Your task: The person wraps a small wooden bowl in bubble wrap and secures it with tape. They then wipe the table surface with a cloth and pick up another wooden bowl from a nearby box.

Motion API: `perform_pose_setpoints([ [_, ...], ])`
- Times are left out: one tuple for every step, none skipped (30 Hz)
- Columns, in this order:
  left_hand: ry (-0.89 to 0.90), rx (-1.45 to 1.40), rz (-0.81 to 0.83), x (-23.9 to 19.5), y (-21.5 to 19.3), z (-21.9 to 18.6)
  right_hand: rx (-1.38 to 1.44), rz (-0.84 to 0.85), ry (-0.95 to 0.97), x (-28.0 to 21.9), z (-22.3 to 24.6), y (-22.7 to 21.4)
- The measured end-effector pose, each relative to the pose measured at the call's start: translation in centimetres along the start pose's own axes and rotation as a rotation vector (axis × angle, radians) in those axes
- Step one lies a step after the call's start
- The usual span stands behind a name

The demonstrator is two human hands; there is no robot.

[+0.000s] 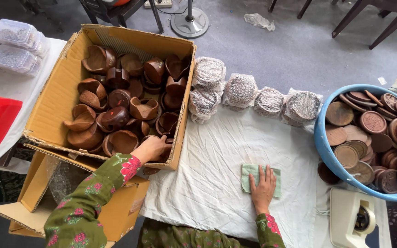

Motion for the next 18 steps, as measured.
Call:
perform_pose_setpoints([
  [0.001, 0.003, -0.003, 0.5, 0.3, 0.4, 0.0, -0.004, -0.001, 0.1, 0.0, 0.0],
  [-0.001, 0.037, 0.057, 1.0, 1.2, 0.9, 0.007, -0.006, -0.008, 0.2, 0.1, 0.0],
  [0.002, 0.069, 0.12, 1.4, 2.2, 1.2, 0.011, -0.005, -0.012, 0.0, 0.1, -0.1],
  [0.005, 0.069, 0.119, 1.1, 1.8, 1.3, 0.009, -0.006, -0.009, -0.1, 0.0, -0.1],
  [-0.013, 0.073, 0.098, 0.8, 1.2, 1.7, 0.018, -0.006, -0.009, 0.0, 0.0, -0.1],
  [-0.032, 0.077, 0.077, 0.5, 0.6, 2.2, 0.028, -0.005, -0.009, 0.0, 0.0, -0.2],
  [-0.033, 0.075, 0.075, -0.6, -3.5, 1.1, 0.026, -0.005, -0.01, 0.1, -0.1, -0.2],
  [-0.143, -0.009, 0.05, -2.1, -7.6, 1.1, 0.024, -0.003, -0.006, 0.1, -0.1, -0.2],
  [-0.26, -0.096, 0.023, -4.0, -11.5, 1.1, 0.025, 0.003, -0.007, 0.1, 0.0, 0.0],
  [-0.268, -0.1, 0.022, -5.2, -11.7, 1.6, 0.026, 0.007, -0.014, 0.1, -0.2, -0.1],
  [-0.299, -0.153, -0.098, -6.8, -12.9, 2.4, 0.018, 0.0, -0.014, 0.1, -0.2, 0.0],
  [-0.33, -0.205, -0.218, -8.6, -13.9, 3.2, 0.011, -0.008, -0.013, 0.0, -0.2, 0.1],
  [-0.342, -0.206, -0.216, -9.6, -14.2, 3.0, 0.016, -0.001, -0.021, -0.1, -0.2, 0.2],
  [-0.353, -0.214, -0.372, -11.0, -15.9, 2.9, 0.02, 0.006, -0.012, -0.1, -0.3, 0.4],
  [-0.359, -0.219, -0.531, -12.3, -17.5, 2.8, 0.022, 0.008, -0.003, 0.0, -0.5, 0.3],
  [-0.366, -0.219, -0.532, -12.6, -16.9, 2.8, 0.024, 0.012, -0.009, 0.0, -0.4, 0.4],
  [-0.342, -0.215, -0.64, -13.2, -17.3, 2.5, 0.03, 0.014, -0.015, 0.0, -0.4, 0.3],
  [-0.317, -0.211, -0.749, -13.9, -17.5, 2.2, 0.035, 0.016, -0.022, 0.0, -0.4, 0.3],
])
Point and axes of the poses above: each hand's wrist, its own x-axis towards the middle knuckle, its own y-axis out of the palm, z = x × y, the point moved 10 cm from there along x, towards the middle knuckle, and after that the axes turned 15 degrees about y, right-handed, at the moved point
